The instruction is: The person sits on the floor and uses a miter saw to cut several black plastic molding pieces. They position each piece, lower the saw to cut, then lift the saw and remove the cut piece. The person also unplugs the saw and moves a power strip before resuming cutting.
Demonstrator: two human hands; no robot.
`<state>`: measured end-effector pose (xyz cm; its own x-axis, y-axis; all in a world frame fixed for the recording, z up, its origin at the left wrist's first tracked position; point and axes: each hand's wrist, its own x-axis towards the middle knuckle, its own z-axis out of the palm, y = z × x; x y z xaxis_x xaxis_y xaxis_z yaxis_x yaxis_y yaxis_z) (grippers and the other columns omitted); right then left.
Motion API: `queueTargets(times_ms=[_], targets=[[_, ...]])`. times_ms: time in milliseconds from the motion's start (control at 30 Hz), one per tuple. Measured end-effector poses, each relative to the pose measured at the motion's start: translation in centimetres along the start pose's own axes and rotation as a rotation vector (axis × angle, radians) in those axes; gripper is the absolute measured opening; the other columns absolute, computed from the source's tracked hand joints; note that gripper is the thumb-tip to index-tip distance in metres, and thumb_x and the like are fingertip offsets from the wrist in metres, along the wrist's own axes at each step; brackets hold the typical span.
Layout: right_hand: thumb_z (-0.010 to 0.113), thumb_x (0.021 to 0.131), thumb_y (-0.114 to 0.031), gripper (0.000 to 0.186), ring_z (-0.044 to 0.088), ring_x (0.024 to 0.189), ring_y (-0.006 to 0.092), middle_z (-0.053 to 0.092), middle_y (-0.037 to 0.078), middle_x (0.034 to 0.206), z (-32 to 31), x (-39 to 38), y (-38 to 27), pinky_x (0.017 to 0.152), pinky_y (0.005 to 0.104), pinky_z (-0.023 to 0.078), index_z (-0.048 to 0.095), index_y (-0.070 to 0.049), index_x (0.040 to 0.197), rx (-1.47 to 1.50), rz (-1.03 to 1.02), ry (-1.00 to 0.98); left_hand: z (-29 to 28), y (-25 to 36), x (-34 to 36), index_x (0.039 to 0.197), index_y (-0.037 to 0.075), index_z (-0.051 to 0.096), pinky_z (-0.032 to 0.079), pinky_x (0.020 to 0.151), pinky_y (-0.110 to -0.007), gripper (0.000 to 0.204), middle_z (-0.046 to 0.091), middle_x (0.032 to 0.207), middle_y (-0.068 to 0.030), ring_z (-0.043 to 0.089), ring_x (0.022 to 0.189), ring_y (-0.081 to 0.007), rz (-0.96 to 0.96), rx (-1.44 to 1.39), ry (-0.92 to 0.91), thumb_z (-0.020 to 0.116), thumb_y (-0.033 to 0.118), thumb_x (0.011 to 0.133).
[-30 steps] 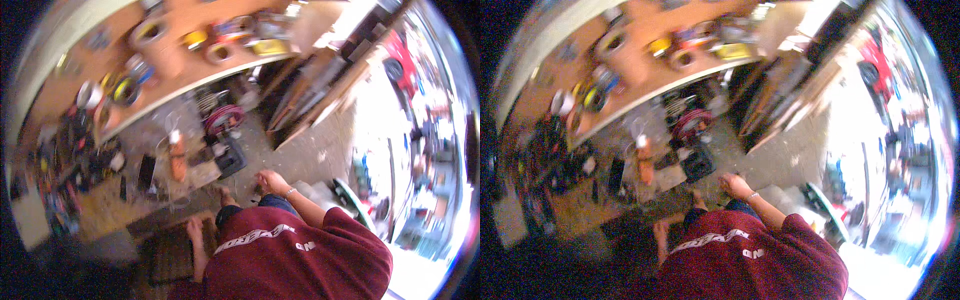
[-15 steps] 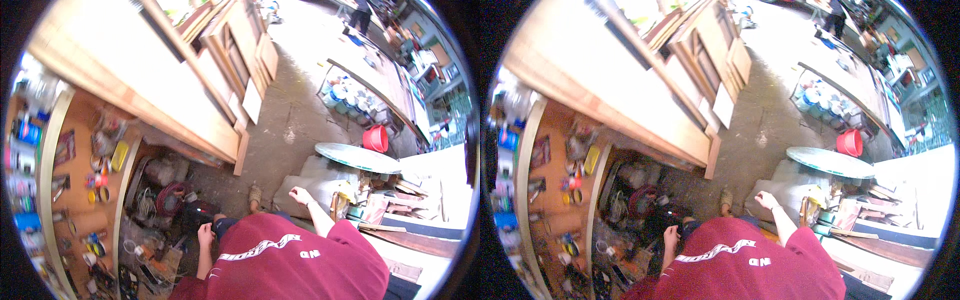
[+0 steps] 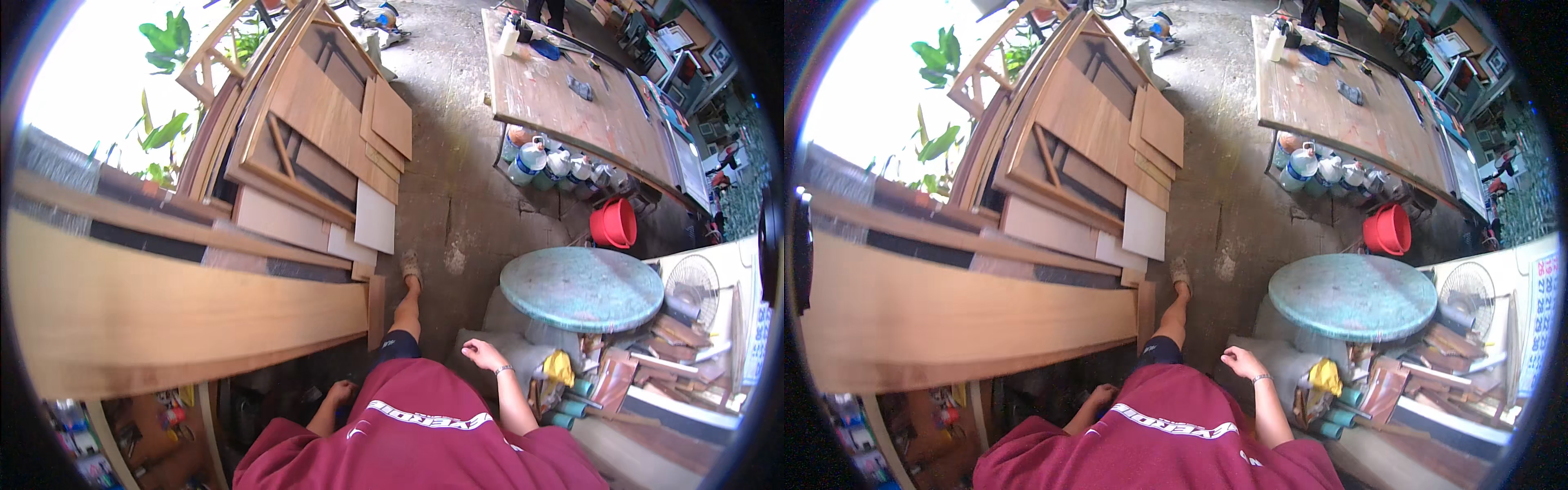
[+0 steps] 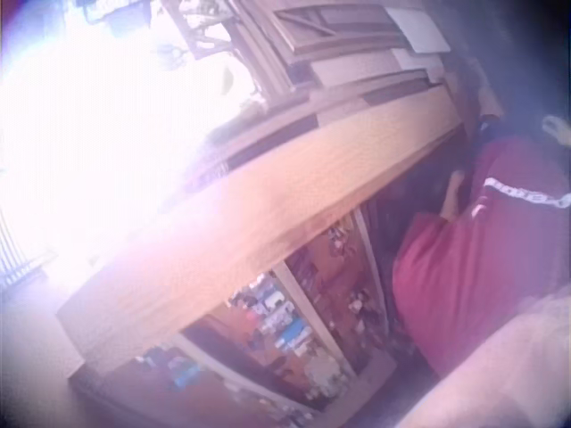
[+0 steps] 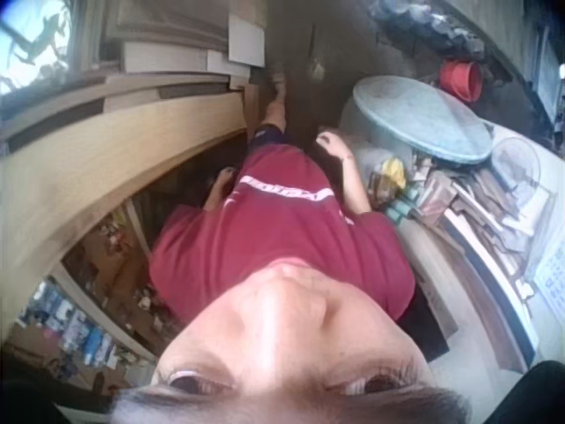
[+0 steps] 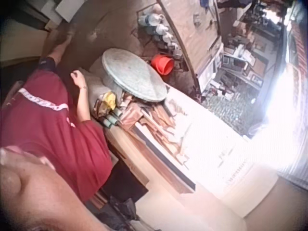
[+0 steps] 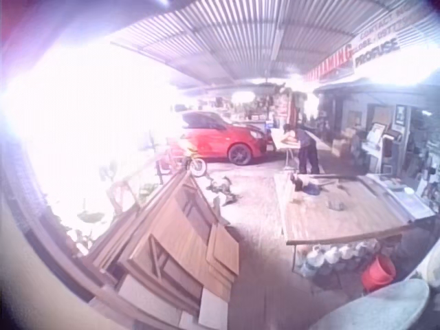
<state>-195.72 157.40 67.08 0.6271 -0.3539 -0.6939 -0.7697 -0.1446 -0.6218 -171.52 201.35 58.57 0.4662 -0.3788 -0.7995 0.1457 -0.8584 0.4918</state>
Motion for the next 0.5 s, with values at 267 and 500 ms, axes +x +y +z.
queueTargets(times_ms=[267, 500], targets=[[0.066, 0.092, -0.035, 0.037, 0.069, 0.091, 0.0264, 0.073, 0.014, 0.098, -17.1, 16.2, -5.0, 0.083, 0.0379, 0.054, 0.067, -0.004, 0.112, -0.166, 0.076, 0.052, -8.9, 21.7, 21.6, 0.092, 0.004, 0.069, 0.047, 0.055, -0.034, 0.023, 0.065, 0.072, -0.0069, 0.06, 0.061, -0.0161, -0.272, -0.279, -0.098, 0.057, 0.023, 0.094], [0.066, 0.093, -0.031, 0.031, 0.07, 0.086, 0.0286, 0.072, 0.016, 0.094, -35.0, 33.0, -22.4, 0.078, 0.0371, 0.054, 0.066, -0.005, 0.109, 0.034, -0.113, 0.37, -21.8, 59.1, 32.7, 0.113, 0.002, 0.064, 0.048, 0.059, -0.026, 0.032, 0.068, 0.086, -0.0066, 0.061, 0.069, -0.0116, 0.165, -0.372, 0.159, 0.057, 0.029, 0.098]])
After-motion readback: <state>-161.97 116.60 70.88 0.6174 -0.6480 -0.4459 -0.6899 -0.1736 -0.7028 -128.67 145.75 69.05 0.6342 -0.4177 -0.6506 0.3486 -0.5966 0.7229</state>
